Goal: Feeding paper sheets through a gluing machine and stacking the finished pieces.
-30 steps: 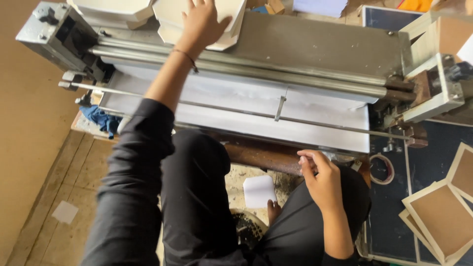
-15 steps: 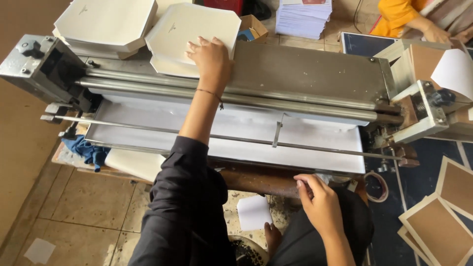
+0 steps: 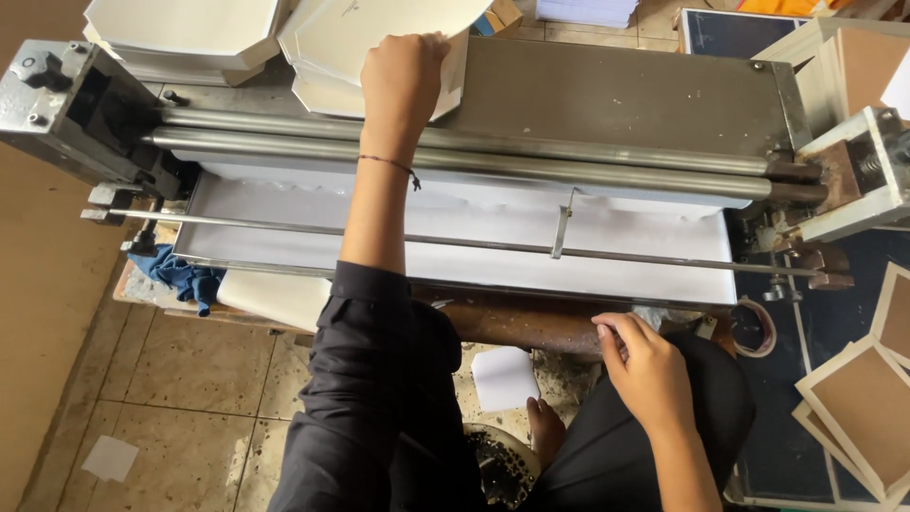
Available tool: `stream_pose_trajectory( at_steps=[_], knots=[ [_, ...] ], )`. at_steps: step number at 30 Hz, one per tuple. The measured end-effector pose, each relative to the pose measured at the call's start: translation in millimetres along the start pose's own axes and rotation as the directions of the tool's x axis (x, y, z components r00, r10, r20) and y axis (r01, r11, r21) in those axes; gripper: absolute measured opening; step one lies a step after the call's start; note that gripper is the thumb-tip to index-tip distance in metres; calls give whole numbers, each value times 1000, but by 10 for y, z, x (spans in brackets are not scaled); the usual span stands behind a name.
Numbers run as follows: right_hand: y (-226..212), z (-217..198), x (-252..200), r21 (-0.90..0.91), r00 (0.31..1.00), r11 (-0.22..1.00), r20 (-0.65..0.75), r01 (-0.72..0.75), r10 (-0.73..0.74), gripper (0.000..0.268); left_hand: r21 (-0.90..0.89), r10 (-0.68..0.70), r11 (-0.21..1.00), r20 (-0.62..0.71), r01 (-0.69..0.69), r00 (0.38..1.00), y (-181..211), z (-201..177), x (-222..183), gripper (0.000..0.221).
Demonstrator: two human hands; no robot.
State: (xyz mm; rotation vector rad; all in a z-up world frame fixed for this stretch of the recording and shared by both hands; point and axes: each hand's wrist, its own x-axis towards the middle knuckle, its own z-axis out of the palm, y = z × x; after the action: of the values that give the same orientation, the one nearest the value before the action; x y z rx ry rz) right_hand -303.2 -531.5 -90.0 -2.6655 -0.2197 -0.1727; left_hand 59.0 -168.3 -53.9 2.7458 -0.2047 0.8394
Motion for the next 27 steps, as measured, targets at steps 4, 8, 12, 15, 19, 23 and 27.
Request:
stream_pose_trajectory(
  at_steps=[4, 8, 12, 15, 19, 23, 27],
  knots=[
    [4, 22, 0, -39, 999, 999, -9, 31, -32, 21, 110, -64, 992, 72, 56, 995, 150, 79, -13, 23],
    [11, 34, 7, -56, 1000, 998, -1, 30, -30, 21, 108, -61, 992, 9, 60, 998, 160, -32, -13, 56],
    [-27, 10, 11, -63, 998, 996, -18, 62, -63, 19, 12, -63, 998, -182, 66, 981, 169, -144, 14, 33],
    [-35, 9, 11, -71, 998, 996, -4, 56, -56, 19, -86, -24, 996, -259, 2, 966, 367, -362, 21, 25],
    [-29, 14, 9, -98, 998, 993, 1, 65, -65, 20, -321, 255, 907, -94, -272, 962, 800, -360, 7, 29],
    [-9, 47, 2, -124, 998, 990, 1, 65, -65, 20, -177, 306, 949, 334, -260, 892, 1096, -32, -148, 98],
    [-1, 62, -17, -139, 997, 987, -15, 79, -82, 21, -277, 310, 936, 359, -217, 880, 1258, -74, -232, 97]
  ],
)
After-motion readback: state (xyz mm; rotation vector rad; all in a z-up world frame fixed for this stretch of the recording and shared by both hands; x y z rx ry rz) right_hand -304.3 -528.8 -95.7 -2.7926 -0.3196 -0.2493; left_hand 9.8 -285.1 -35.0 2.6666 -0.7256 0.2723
